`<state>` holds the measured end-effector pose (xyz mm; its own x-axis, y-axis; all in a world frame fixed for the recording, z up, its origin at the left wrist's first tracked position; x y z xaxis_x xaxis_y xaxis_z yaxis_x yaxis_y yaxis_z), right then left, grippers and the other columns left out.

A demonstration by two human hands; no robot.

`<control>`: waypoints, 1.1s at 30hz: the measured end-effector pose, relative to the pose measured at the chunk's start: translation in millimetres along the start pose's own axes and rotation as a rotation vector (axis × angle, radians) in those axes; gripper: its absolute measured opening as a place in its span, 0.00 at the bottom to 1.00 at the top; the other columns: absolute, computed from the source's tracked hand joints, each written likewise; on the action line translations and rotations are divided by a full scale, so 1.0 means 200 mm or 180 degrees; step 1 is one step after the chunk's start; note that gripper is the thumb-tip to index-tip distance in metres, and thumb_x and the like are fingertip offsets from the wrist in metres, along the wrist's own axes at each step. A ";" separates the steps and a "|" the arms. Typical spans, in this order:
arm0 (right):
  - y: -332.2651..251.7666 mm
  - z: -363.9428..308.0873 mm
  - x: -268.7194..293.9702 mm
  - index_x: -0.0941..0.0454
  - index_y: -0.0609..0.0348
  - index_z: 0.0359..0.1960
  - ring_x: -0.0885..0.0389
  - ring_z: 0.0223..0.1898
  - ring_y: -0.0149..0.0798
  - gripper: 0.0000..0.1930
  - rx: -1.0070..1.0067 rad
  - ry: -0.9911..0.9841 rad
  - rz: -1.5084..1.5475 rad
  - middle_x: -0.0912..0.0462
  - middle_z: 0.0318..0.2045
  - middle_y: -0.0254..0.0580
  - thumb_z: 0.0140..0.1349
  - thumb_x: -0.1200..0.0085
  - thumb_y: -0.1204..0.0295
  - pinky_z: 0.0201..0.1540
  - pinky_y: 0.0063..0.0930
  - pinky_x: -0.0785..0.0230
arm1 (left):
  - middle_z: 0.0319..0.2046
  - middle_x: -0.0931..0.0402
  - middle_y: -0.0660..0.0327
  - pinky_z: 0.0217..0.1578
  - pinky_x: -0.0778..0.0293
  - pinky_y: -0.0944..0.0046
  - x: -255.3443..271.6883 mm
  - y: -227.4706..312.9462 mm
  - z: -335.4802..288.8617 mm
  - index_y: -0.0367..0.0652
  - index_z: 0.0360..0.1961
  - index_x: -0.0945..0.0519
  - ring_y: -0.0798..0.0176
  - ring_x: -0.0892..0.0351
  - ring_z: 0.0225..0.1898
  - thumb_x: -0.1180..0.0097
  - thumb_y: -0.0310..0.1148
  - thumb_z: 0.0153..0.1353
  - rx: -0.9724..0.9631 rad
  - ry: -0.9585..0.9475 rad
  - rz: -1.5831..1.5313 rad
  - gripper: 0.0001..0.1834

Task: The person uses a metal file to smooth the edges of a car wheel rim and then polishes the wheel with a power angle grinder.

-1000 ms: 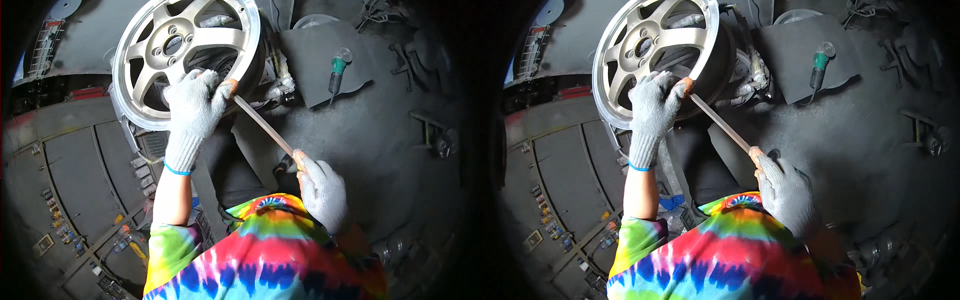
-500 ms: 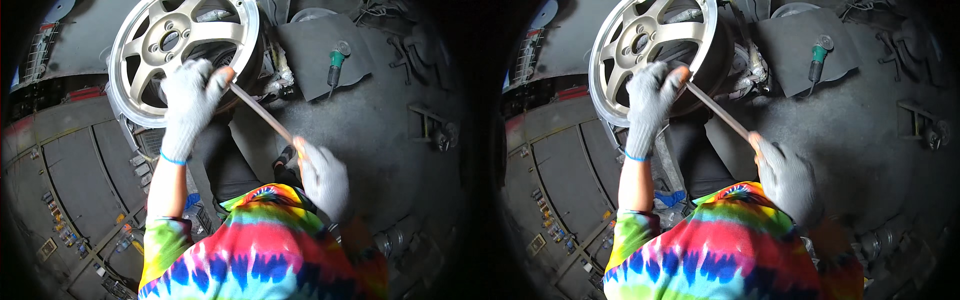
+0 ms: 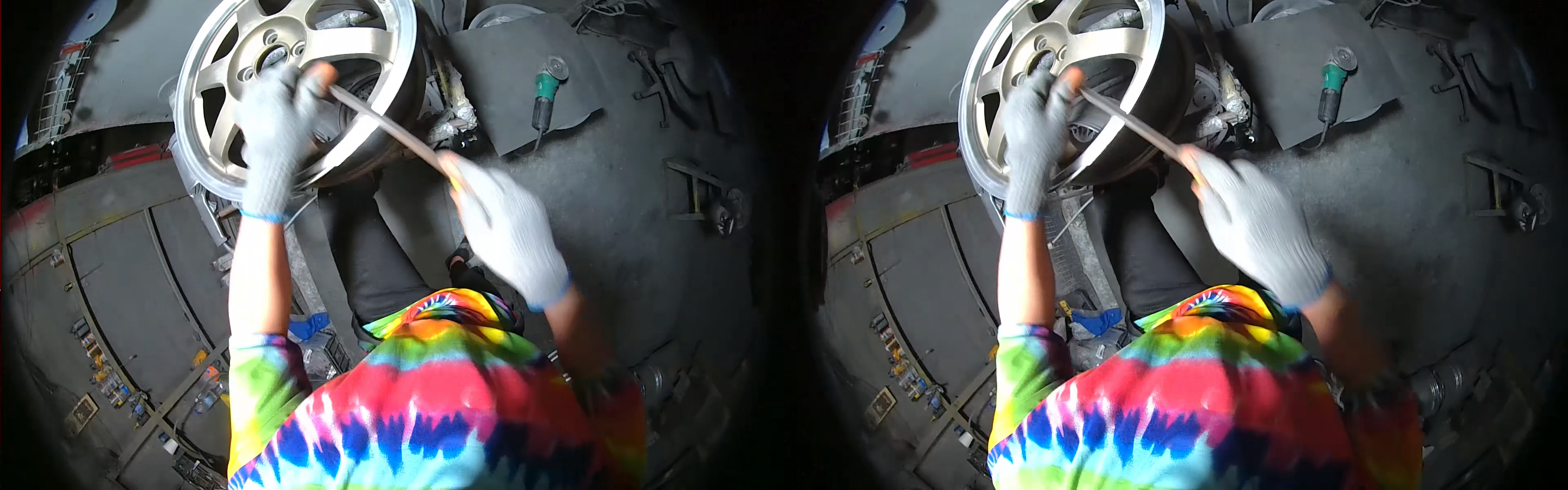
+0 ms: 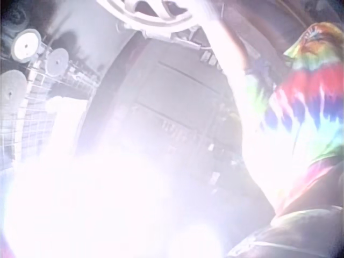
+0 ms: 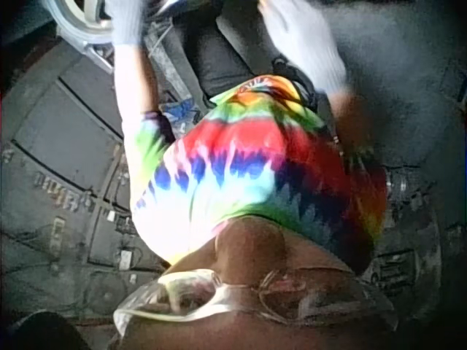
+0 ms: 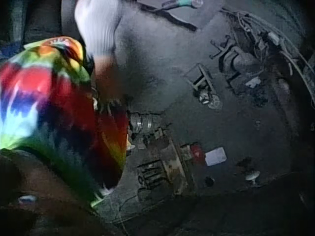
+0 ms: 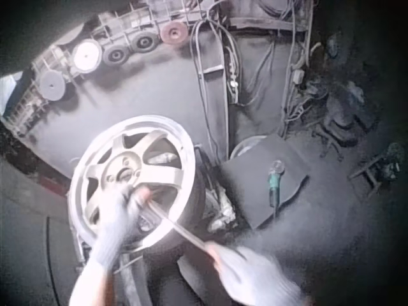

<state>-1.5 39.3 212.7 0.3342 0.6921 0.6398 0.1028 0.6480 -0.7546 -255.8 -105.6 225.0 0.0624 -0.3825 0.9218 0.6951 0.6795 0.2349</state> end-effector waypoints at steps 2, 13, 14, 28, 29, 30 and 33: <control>-0.01 0.07 -0.05 0.23 0.50 0.61 0.19 0.33 0.55 0.20 0.0414 0.0232 0.0105 0.17 0.34 0.50 0.67 0.44 0.72 0.36 0.44 0.24 | 0.23 0.21 0.49 0.35 0.26 0.48 -0.02 -0.13 0.09 0.40 0.29 0.18 0.44 0.18 0.31 0.38 0.58 0.63 0.0339 0.0025 -0.0355 0.28; 0.01 0.05 -0.03 0.24 0.58 0.61 0.17 0.33 0.51 0.21 0.0326 0.0038 -0.0055 0.16 0.36 0.52 0.65 0.42 0.76 0.37 0.39 0.23 | 0.29 0.18 0.53 0.36 0.27 0.50 -0.03 -0.07 0.02 0.45 0.27 0.16 0.48 0.17 0.36 0.38 0.56 0.63 -0.0108 0.0396 -0.0110 0.24; -0.01 0.07 -0.04 0.24 0.58 0.61 0.17 0.33 0.51 0.21 0.0337 0.0047 -0.0073 0.16 0.36 0.52 0.65 0.42 0.76 0.37 0.39 0.23 | 0.29 0.17 0.52 0.36 0.26 0.49 -0.04 -0.11 0.07 0.44 0.28 0.16 0.47 0.17 0.35 0.39 0.56 0.63 0.0047 0.0384 0.0022 0.24; -0.06 0.13 -0.13 0.23 0.58 0.60 0.17 0.32 0.51 0.20 0.0515 0.0251 -0.0194 0.17 0.33 0.50 0.67 0.43 0.71 0.35 0.41 0.23 | 0.25 0.19 0.54 0.38 0.25 0.49 -0.03 -0.20 0.08 0.44 0.33 0.14 0.48 0.16 0.35 0.39 0.55 0.62 0.0523 0.0092 -0.0374 0.22; -0.08 0.08 -0.11 0.23 0.58 0.60 0.17 0.32 0.51 0.20 0.0531 0.0231 -0.0217 0.17 0.33 0.50 0.67 0.43 0.71 0.35 0.41 0.23 | 0.25 0.19 0.54 0.38 0.25 0.49 -0.01 -0.15 0.05 0.44 0.33 0.14 0.48 0.16 0.35 0.39 0.55 0.62 0.0545 0.0108 -0.0394 0.22; -0.09 -0.03 -0.07 0.23 0.57 0.61 0.17 0.33 0.50 0.20 0.0003 -0.0049 -0.0070 0.17 0.33 0.50 0.67 0.43 0.72 0.36 0.40 0.23 | 0.25 0.18 0.54 0.38 0.26 0.49 0.01 -0.07 -0.03 0.44 0.31 0.15 0.49 0.16 0.35 0.39 0.55 0.62 0.0413 -0.0040 -0.0362 0.22; -0.02 -0.40 0.04 0.24 0.58 0.63 0.16 0.34 0.49 0.22 -0.0082 -0.0011 0.0232 0.17 0.34 0.49 0.65 0.42 0.76 0.37 0.39 0.22 | 0.25 0.19 0.56 0.37 0.26 0.49 0.04 0.21 -0.21 0.47 0.27 0.18 0.51 0.16 0.33 0.37 0.57 0.60 -0.0325 -0.0021 -0.0111 0.23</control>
<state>76.2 17.1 208.5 0.3384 0.7382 0.5835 0.1025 0.5875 -0.8027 -195.9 -105.0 229.2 0.0323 -0.4004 0.9158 0.7661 0.5984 0.2346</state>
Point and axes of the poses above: each hand's wrist, its own z-axis towards the middle knuckle, its own x-axis out of the back of the hand, y = z × x, the point moved 3 cm from there along z, towards the middle knuckle
